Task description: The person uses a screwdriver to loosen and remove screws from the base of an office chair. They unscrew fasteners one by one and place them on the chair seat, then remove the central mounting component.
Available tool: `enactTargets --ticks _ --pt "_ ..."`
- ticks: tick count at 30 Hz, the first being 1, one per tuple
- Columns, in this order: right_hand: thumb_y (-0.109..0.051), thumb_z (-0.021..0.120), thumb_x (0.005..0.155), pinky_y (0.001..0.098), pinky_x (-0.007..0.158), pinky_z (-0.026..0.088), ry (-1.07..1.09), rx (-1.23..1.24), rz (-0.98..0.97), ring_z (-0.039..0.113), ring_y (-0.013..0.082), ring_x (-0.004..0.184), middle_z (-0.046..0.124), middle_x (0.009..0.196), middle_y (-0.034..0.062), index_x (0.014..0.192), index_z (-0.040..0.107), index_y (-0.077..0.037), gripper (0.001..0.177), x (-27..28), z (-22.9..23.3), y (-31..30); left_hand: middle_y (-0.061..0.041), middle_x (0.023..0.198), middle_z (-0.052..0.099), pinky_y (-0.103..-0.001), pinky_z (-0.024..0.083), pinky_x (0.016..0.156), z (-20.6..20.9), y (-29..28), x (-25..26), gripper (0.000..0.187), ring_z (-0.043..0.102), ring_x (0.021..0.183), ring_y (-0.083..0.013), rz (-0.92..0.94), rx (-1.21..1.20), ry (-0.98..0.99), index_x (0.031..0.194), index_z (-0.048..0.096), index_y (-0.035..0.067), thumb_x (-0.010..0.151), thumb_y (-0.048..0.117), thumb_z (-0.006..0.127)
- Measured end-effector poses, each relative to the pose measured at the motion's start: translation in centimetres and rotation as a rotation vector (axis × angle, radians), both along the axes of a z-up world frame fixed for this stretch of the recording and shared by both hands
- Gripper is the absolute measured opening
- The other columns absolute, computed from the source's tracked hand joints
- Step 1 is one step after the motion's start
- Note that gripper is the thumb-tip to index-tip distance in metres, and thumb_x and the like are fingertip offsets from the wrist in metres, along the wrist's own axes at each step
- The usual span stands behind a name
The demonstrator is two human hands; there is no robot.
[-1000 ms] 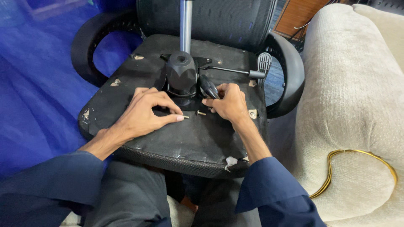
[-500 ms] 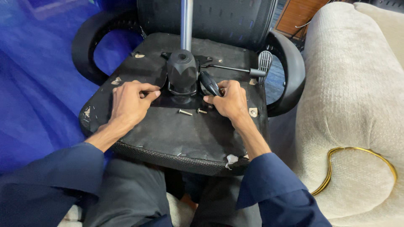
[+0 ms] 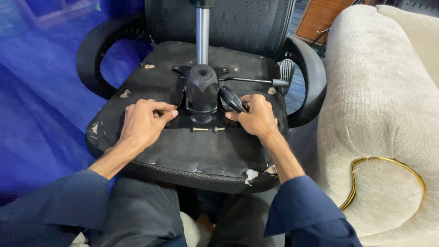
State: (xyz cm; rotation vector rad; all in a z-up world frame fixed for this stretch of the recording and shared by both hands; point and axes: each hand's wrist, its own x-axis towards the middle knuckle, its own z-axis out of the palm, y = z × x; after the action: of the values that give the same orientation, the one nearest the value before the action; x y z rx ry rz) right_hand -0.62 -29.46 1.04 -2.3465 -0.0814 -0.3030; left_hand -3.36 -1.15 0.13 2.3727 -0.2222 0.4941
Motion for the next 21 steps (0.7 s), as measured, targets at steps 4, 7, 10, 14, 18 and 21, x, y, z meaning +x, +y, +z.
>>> enactTargets --ticks 4,7,10,14,18,21 --pt "-0.024 0.091 0.070 0.0356 0.064 0.053 0.107 -0.009 -0.022 0.070 0.0172 0.066 0.075 0.074 0.0087 0.107 0.079 -0.007 0.043 -1.0 0.7 -0.4 -0.010 0.082 0.077 -0.036 0.054 0.065 0.4 -0.6 -1.0 0.025 0.066 0.063 -0.0193 0.028 -0.012 0.090 0.108 0.082 0.019 0.085 0.029 0.080" --pt "-0.024 0.091 0.071 0.0352 0.063 0.053 0.108 -0.023 -0.019 0.069 0.0164 0.065 0.074 0.072 0.0082 0.106 0.079 -0.007 0.041 -1.7 1.1 -0.5 -0.011 0.082 0.077 -0.035 0.054 0.065 0.8 -1.0 -1.6 0.026 0.066 0.063 -0.0176 0.050 -0.022 0.142 0.108 0.082 0.019 0.085 0.030 0.080" --pt "-0.024 0.091 0.071 0.0349 0.063 0.053 0.110 -0.020 -0.025 0.070 0.0167 0.066 0.074 0.072 0.0081 0.103 0.079 -0.006 0.039 -2.3 1.3 -0.8 -0.010 0.084 0.078 -0.036 0.053 0.064 0.9 -1.3 -2.1 0.026 0.063 0.062 -0.0175 0.031 -0.030 0.121 0.108 0.082 0.018 0.084 0.029 0.081" --pt "-0.023 0.092 0.070 0.0354 0.062 0.052 0.083 -0.010 -0.031 0.069 0.0169 0.064 0.073 0.071 0.0083 0.103 0.078 -0.006 0.040 -3.2 1.4 -1.0 -0.008 0.089 0.079 -0.036 0.053 0.063 0.9 -1.4 -2.5 0.027 0.061 0.062 -0.0180 0.011 -0.043 0.113 0.108 0.082 0.017 0.083 0.028 0.080" --pt "-0.024 0.091 0.073 0.0378 0.060 0.050 0.126 -0.023 -0.054 0.065 0.0176 0.062 0.071 0.068 0.0101 0.097 0.079 -0.004 0.034 -3.9 1.3 -1.1 -0.008 0.091 0.079 -0.036 0.052 0.063 0.7 -1.5 -3.0 0.027 0.061 0.063 -0.0189 0.015 -0.046 0.128 0.108 0.082 0.017 0.083 0.029 0.080" --pt "-0.024 0.091 0.073 0.0363 0.059 0.049 0.101 -0.044 -0.043 0.065 0.0166 0.060 0.070 0.066 0.0092 0.092 0.078 -0.002 0.032 -4.2 1.3 -1.2 -0.009 0.091 0.078 -0.036 0.052 0.063 0.6 -1.6 -3.4 0.027 0.062 0.063 -0.0181 -0.004 -0.038 0.086 0.108 0.082 0.017 0.083 0.028 0.080"
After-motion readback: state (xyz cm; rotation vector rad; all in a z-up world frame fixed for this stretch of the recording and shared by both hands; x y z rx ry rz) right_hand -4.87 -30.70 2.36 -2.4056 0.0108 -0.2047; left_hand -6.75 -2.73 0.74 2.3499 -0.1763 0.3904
